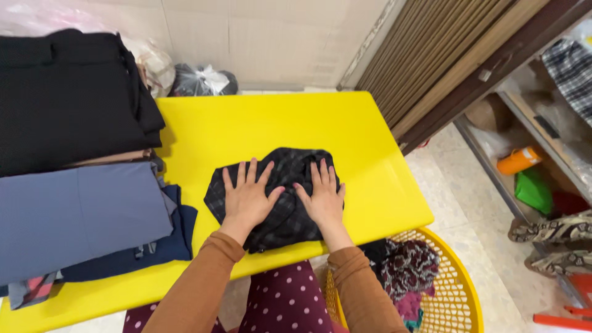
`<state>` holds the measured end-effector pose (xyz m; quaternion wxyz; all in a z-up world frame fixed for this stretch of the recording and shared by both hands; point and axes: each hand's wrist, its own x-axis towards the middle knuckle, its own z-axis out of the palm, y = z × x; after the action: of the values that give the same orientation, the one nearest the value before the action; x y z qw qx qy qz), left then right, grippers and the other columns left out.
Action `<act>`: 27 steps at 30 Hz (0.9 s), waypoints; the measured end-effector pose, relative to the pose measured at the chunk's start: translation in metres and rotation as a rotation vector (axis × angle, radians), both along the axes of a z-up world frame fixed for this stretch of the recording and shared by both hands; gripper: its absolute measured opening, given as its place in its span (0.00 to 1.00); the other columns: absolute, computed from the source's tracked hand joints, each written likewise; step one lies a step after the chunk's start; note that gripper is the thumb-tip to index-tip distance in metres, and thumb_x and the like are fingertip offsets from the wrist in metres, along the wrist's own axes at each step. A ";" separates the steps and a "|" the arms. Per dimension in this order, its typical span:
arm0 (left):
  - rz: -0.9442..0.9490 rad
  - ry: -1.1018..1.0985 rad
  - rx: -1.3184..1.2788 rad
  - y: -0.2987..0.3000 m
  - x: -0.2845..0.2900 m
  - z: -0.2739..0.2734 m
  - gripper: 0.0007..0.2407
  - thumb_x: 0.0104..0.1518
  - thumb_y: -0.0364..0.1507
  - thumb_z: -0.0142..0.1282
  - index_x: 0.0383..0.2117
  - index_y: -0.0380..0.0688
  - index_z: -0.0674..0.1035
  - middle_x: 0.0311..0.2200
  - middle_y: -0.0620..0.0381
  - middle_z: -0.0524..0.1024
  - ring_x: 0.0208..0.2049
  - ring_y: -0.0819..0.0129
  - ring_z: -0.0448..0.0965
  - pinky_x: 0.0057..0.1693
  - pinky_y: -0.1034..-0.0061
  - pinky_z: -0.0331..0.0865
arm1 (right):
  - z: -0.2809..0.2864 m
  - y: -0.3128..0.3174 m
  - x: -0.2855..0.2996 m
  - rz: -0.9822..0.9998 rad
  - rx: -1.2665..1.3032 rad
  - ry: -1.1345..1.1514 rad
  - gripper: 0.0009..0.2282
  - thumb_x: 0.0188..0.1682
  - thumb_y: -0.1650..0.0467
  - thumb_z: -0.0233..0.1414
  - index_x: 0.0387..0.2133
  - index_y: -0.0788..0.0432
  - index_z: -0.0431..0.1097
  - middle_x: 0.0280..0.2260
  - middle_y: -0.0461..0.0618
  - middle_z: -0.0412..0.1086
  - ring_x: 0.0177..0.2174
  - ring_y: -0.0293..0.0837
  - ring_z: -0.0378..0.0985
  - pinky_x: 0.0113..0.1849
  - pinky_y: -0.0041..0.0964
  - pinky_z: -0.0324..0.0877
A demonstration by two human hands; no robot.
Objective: The person folds a pair of dark plaid shorts and a black long-sleeved shirt on a yellow table. They smooth the items, fold them neatly, and place them on a growing stack of folded clothes.
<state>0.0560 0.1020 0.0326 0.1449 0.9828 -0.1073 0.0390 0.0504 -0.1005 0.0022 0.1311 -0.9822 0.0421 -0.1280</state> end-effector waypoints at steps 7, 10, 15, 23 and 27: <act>0.071 0.007 -0.124 -0.003 0.001 0.014 0.17 0.60 0.47 0.47 0.49 0.60 0.79 0.56 0.53 0.72 0.62 0.52 0.66 0.64 0.37 0.51 | -0.027 -0.023 -0.001 0.183 0.663 -0.232 0.14 0.56 0.62 0.52 0.45 0.59 0.75 0.60 0.51 0.70 0.65 0.49 0.63 0.64 0.49 0.52; 0.046 -0.117 -0.384 0.021 0.003 0.012 0.10 0.58 0.40 0.55 0.32 0.53 0.85 0.34 0.50 0.82 0.40 0.47 0.81 0.47 0.53 0.72 | -0.021 -0.059 -0.014 0.103 1.333 -0.265 0.12 0.54 0.66 0.55 0.42 0.65 0.76 0.49 0.52 0.77 0.53 0.47 0.71 0.56 0.39 0.62; 0.125 -0.168 -0.565 0.059 0.012 0.008 0.14 0.63 0.41 0.55 0.30 0.45 0.84 0.29 0.45 0.80 0.34 0.44 0.80 0.38 0.57 0.72 | 0.024 -0.108 -0.019 0.052 1.653 -0.272 0.09 0.49 0.70 0.58 0.41 0.62 0.74 0.41 0.47 0.75 0.44 0.41 0.74 0.50 0.37 0.66; 0.183 -0.113 -0.609 0.066 0.029 0.060 0.12 0.57 0.38 0.59 0.41 0.46 0.82 0.36 0.46 0.81 0.38 0.49 0.81 0.46 0.58 0.72 | 0.068 -0.139 0.024 -0.115 0.990 -0.551 0.22 0.46 0.68 0.56 0.55 0.62 0.66 0.56 0.53 0.69 0.58 0.50 0.68 0.57 0.37 0.62; 0.060 -0.372 -0.350 0.049 0.018 0.056 0.23 0.59 0.42 0.57 0.61 0.54 0.72 0.60 0.44 0.68 0.59 0.45 0.70 0.63 0.47 0.58 | 0.047 -0.083 0.019 -0.018 0.421 -0.536 0.35 0.46 0.60 0.58 0.67 0.55 0.54 0.69 0.58 0.49 0.68 0.58 0.46 0.62 0.63 0.43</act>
<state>0.0740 0.1513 0.0886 0.2893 0.9214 -0.0944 0.2416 0.0696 -0.1833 0.0494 0.3362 -0.8645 0.0405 -0.3714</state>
